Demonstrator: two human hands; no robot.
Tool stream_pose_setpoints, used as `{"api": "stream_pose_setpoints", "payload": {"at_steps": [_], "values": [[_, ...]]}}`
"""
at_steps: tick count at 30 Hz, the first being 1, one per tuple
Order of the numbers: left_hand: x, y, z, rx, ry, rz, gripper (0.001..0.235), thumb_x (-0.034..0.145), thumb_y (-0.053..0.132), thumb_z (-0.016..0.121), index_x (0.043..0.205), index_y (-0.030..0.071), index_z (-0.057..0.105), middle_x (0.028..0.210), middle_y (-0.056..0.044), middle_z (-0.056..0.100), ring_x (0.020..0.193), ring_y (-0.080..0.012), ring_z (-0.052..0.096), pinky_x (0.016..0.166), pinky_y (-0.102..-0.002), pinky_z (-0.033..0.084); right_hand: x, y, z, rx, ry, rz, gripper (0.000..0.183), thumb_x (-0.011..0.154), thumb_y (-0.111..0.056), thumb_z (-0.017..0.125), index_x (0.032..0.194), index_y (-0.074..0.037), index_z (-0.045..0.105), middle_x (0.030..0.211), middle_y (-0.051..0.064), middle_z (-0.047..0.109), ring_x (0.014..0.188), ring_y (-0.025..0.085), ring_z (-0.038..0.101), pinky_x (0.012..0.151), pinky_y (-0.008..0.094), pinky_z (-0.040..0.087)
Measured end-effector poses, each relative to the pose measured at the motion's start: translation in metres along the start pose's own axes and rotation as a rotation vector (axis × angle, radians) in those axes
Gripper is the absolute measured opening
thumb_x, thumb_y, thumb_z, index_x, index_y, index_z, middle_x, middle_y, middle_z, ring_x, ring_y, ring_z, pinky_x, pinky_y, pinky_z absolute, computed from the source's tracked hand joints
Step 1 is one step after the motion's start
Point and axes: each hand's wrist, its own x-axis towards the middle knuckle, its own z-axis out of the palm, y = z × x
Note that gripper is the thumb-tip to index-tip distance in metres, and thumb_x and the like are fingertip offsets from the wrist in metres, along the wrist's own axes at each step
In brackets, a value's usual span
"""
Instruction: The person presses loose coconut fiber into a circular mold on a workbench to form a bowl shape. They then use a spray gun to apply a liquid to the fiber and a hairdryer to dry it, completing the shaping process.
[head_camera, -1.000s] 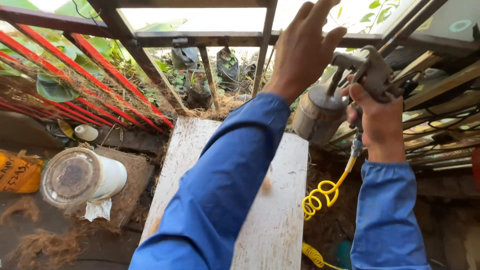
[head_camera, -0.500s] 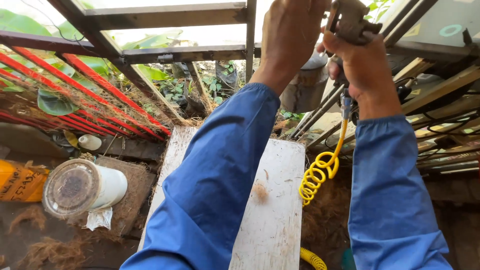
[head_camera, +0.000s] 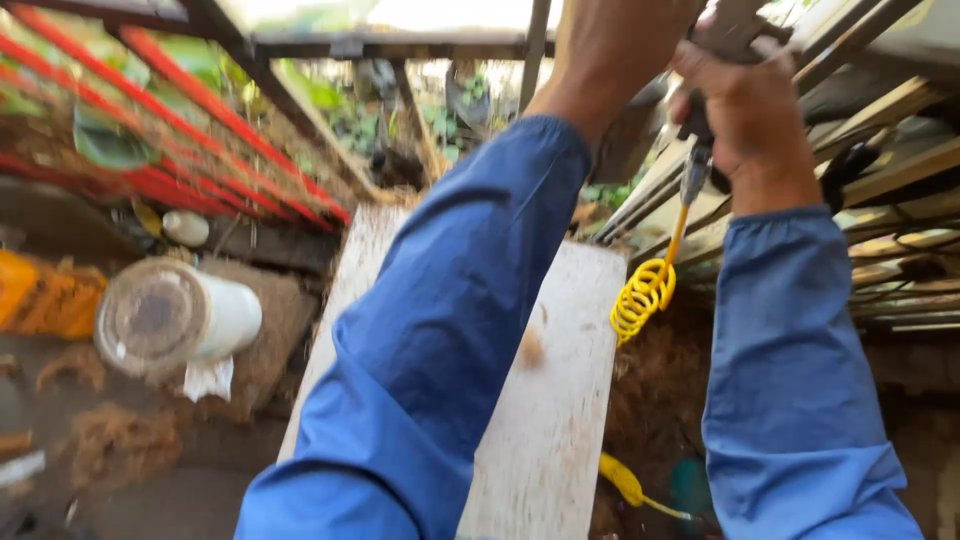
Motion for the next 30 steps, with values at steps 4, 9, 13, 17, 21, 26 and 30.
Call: {"api": "stream_pose_setpoints", "payload": {"at_steps": [4,9,13,17,21,26,30], "values": [[-0.027,-0.003,-0.046,-0.01,-0.042,-0.044,0.014,0.084,0.019,0.056,0.074,0.012,0.049,0.06,-0.002,0.046,0.051,-0.0183,0.04,0.047,-0.036,0.031,-0.006,0.015,-0.014,-0.076,-0.083,-0.093,0.016,0.095,-0.012,0.081,0.091,-0.011,0.065,0.076,0.0,0.061,0.058,0.012,0.063,0.053,0.024,0.051],[-0.062,-0.002,-0.106,-0.049,-0.09,-0.098,0.013,0.082,0.014,0.062,0.074,0.011,0.052,0.062,0.001,0.043,0.059,-0.0117,0.037,0.053,-0.032,0.033,-0.013,0.047,-0.039,-0.153,-0.053,-0.238,0.023,0.107,-0.006,0.077,0.117,-0.017,0.059,0.112,0.002,0.072,0.089,0.013,0.069,0.08,0.024,0.064],[-0.142,-0.025,-0.189,-0.11,-0.096,-0.261,0.013,0.095,0.014,0.068,0.107,0.009,0.065,0.095,-0.009,0.073,0.082,-0.0164,0.075,0.073,-0.026,0.068,-0.037,0.085,-0.054,-0.338,-0.022,-0.237,0.021,0.104,-0.007,0.061,0.122,-0.019,0.06,0.121,-0.002,0.066,0.103,0.008,0.063,0.079,0.02,0.047],[-0.234,-0.054,-0.252,-0.289,0.173,-0.872,0.026,0.095,0.029,0.06,0.103,0.005,0.068,0.088,-0.008,0.069,0.075,-0.0173,0.069,0.067,-0.03,0.059,-0.118,0.117,-0.034,-0.298,0.126,-0.513,0.02,0.105,0.006,0.055,0.12,-0.001,0.044,0.112,0.011,0.041,0.105,0.025,0.044,0.097,0.038,0.039],[-0.351,-0.105,-0.277,-0.452,0.294,-1.339,0.056,0.102,0.055,0.042,0.126,0.01,0.062,0.115,-0.008,0.067,0.109,-0.0212,0.062,0.089,-0.037,0.049,-0.226,0.194,0.038,0.125,0.356,-0.051,0.017,0.094,0.005,0.059,0.097,-0.011,0.056,0.093,-0.003,0.045,0.093,0.009,0.048,0.1,0.025,0.045],[-0.414,-0.132,-0.255,-0.582,0.1,-1.554,0.088,0.097,0.077,0.022,0.158,0.013,0.026,0.165,-0.017,0.015,0.151,-0.0394,0.012,0.12,-0.057,0.013,-0.302,0.263,0.115,0.357,0.018,0.733,0.065,0.098,-0.069,0.026,0.132,-0.019,0.05,0.132,0.005,0.05,0.125,0.023,0.045,0.114,0.049,0.027],[-0.41,-0.11,-0.239,-0.604,-0.073,-1.47,0.088,0.098,0.075,0.017,0.16,0.012,0.02,0.166,-0.021,0.011,0.152,-0.0409,0.006,0.122,-0.056,0.007,-0.316,0.267,0.15,0.408,0.028,0.792,0.081,0.098,-0.069,0.017,0.154,-0.012,0.029,0.156,0.013,0.027,0.144,0.039,0.025,0.117,0.064,0.015]]}}
